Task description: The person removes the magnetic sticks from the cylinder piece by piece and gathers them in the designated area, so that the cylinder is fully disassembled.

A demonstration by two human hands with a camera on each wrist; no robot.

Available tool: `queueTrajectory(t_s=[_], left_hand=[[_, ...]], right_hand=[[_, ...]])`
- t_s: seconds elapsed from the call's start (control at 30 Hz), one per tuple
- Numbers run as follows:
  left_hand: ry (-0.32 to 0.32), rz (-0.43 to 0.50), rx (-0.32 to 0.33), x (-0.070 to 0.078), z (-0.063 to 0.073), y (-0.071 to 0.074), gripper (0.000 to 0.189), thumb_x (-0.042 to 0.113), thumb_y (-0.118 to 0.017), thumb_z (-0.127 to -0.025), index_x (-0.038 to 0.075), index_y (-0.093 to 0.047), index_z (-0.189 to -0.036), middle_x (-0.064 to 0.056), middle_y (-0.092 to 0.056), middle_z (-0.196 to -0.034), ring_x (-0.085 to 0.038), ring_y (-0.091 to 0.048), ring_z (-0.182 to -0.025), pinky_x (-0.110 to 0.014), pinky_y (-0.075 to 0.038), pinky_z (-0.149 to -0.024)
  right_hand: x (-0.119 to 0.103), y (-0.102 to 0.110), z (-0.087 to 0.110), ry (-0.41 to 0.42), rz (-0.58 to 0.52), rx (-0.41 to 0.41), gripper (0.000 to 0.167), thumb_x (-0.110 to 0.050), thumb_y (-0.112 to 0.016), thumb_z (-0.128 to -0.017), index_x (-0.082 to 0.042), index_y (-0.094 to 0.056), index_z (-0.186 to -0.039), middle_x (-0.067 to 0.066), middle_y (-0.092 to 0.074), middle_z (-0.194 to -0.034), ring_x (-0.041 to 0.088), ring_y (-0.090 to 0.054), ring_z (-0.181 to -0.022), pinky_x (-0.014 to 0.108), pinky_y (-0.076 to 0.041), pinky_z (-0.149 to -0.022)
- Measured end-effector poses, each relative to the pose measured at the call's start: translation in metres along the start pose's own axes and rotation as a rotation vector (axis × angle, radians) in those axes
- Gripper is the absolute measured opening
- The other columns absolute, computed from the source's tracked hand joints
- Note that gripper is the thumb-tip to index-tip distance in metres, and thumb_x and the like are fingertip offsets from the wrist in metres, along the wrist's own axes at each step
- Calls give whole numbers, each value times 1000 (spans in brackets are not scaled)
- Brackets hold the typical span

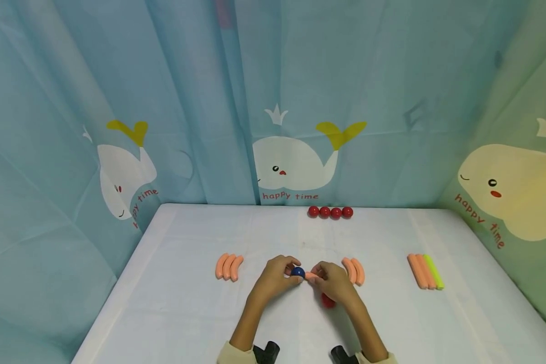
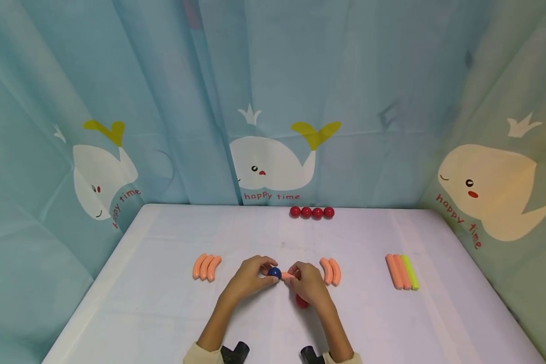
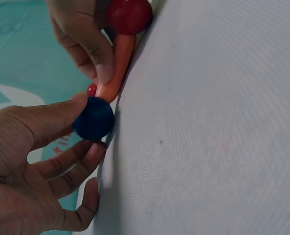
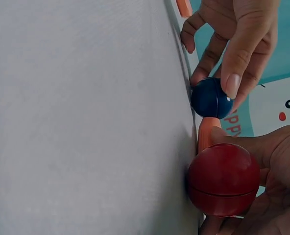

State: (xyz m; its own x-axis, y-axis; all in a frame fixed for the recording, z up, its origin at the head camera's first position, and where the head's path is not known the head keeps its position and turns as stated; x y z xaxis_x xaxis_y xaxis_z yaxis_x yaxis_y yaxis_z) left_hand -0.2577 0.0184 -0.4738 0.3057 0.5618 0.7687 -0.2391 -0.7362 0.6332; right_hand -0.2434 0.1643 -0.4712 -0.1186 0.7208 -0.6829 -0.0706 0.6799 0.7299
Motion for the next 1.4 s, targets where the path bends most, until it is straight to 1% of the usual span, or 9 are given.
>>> queueTrajectory(t_s=[0.23, 0.47, 0.63, 0.73, 0.9, 1.23, 1.4], left_hand=[[9, -1, 17, 0, -1, -2, 27, 14, -79, -82, 6, -70, -107, -6, -66, -92, -12, -58, -80, -19, -45, -68], [0, -34, 16, 0, -2, -3, 27, 15, -78, -82, 7, -70, -106, -6, -66, -90, -12, -58, -80, -19, -45, -67], [14, -29, 21, 0, -3, -3, 26, 15, -78, -82, 6, -70, -105, -4, -66, -88, -10, -57, -78, -19, -45, -66], [25, -22, 35, 0, -4, -3, 25, 15, -77, -81, 7, -71, -104, -4, -66, -87, -8, -57, -76, -18, -45, -65], [25, -15, 57, -1, -5, -1, 25, 14, -76, -78, 6, -71, -101, -4, -67, -86, -8, -57, -75, -18, -45, -65], [35, 4, 54, -3, -7, 0, 23, 15, -75, -78, 8, -72, -99, -3, -64, -80, -4, -51, -69, -19, -44, -63], [53, 12, 64, -7, -6, 1, 21, 14, -74, -78, 9, -72, -98, -2, -65, -81, -4, -50, -69, -20, -45, -63]], right_hand=[[2, -2, -1, -42, -17, -8, 16, -11, -78, -81, -5, -66, -89, 1, -62, -73, 10, -53, -68, 24, -44, -59], [4, -4, -3, -77, -20, -10, 16, -11, -78, -81, -5, -64, -87, 1, -61, -72, 11, -52, -67, 25, -43, -59], [5, -3, -2, -81, -25, -13, 17, -10, -79, -80, -5, -64, -87, 1, -61, -73, 12, -52, -67, 25, -44, -59], [4, -3, -2, -80, -30, -18, 17, -9, -78, -80, -5, -64, -87, 1, -61, -73, 12, -53, -68, 25, -44, -59], [2, -4, -2, -72, -31, -21, 16, -8, -77, -81, -4, -63, -87, 2, -59, -74, 12, -52, -68, 25, -43, -59], [1, -5, -2, -65, -13, -24, 15, -7, -75, -83, -3, -62, -87, 4, -54, -75, 13, -49, -67, 25, -40, -57], [3, -5, -1, -57, -16, -30, 15, -6, -75, -83, -2, -61, -86, 3, -55, -74, 13, -50, -67, 25, -42, -57]])
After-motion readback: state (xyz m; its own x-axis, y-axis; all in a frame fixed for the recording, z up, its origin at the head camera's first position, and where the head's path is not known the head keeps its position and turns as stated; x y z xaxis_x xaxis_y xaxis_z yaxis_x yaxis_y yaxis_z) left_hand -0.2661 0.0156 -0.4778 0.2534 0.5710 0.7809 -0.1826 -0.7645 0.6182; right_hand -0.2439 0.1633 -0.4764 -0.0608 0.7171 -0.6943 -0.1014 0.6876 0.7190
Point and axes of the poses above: each hand's wrist, its own z-axis away from the middle knuckle, its own y-axis out of the back of the hand, x = y × z, the point moved 8 cm from there along -z, towards the middle knuckle
